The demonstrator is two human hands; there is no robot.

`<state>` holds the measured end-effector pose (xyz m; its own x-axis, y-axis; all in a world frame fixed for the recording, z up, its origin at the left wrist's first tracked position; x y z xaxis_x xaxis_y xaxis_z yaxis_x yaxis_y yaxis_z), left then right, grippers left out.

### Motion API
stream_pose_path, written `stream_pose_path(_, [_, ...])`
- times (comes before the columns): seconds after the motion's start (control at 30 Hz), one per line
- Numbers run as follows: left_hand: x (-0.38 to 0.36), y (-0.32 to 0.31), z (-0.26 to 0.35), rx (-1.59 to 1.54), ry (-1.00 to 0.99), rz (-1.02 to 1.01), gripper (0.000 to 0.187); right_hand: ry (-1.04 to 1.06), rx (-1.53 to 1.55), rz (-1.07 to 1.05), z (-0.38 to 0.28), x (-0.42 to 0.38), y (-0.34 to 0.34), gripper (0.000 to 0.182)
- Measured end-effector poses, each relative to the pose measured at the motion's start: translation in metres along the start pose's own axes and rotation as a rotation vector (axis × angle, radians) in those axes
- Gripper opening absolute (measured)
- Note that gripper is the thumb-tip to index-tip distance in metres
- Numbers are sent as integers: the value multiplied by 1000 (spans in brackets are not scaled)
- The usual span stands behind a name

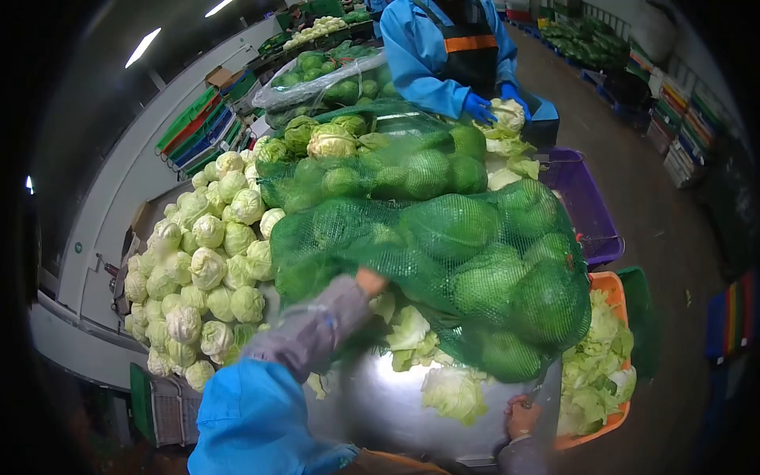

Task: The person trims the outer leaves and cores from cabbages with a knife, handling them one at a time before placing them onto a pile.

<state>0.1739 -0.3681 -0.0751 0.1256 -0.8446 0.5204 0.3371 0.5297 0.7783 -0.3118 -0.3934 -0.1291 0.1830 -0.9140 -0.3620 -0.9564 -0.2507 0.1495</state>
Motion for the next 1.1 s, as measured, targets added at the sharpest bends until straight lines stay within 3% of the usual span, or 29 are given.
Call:
stream_pose_path(0.1, [42,9,-34,194,323,-367,23,-47,-59,-34,-12,-4,4,12])
stream_pose_path(0.17, [37,14,-42,255,394,-494,24,-133,-100,-57,-16,-3,3,11])
stream_pose_path(0.27, [17,22,-41,234,403,-575,24,22,93,6,0,0,1,12])
stream_pose_path(0.43, [-20,56,-26,43,384,-685,25,44,53,28,-1,2,-1,11])
stream_pose_path(0.47, [-23,65,-22,-35,372,-674,25,69,56,34,2,3,0,11])
stream_pose_path(0.5, [13,111,30,2,382,-509,31,57,45,33,4,3,2,11])
stream_pose_path(0.53, [5,103,39,-4,391,-510,31,24,44,45,5,5,2,10])
stream_pose_path(0.6, [-23,85,55,394,521,-811,41,-6,37,49,-4,3,1,10])
stream_pose_path(0.67, [-52,90,109,-78,865,-728,57,-88,-104,-73,-22,1,3,10])
stream_pose_path(0.73, [-77,110,170,-692,786,-425,64,-42,-36,-38,-3,11,3,10])
stream_pose_path(0.77, [-84,125,189,-701,807,-434,64,-2,2,-40,9,18,9,11])
stream_pose_path(0.83, [-95,157,216,49,250,-263,77,-111,-134,-103,4,18,13,9])
stream_pose_path(0.87, [-115,150,213,57,308,-325,93,-128,-153,-100,2,8,13,9])
stream_pose_path(0.93, [-173,115,214,-426,724,-425,101,334,-330,99,-17,-15,-10,9])
stream_pose_path(1.0, [-191,114,230,-438,780,-353,102,523,-448,-74,-52,-73,-34,14])
stream_pose_path(1.07, [-212,120,236,-406,885,-136,98,645,-485,-364,-86,-120,-67,17])
stream_pose_path(1.1, [-216,125,235,-588,932,-95,96,584,-472,-490,-98,-133,-85,19])
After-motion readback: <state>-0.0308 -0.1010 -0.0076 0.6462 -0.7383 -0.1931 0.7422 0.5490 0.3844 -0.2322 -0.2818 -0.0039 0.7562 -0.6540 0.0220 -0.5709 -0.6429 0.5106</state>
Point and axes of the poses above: each hand's wrist, its own x-axis towards the middle knuckle, its own y-axis out of the back of the hand, z = x × y, the point moved 2 cm from there along x, towards the middle knuckle, and after that the axes turned 6 degrees about -x, right-handed, at the moved point
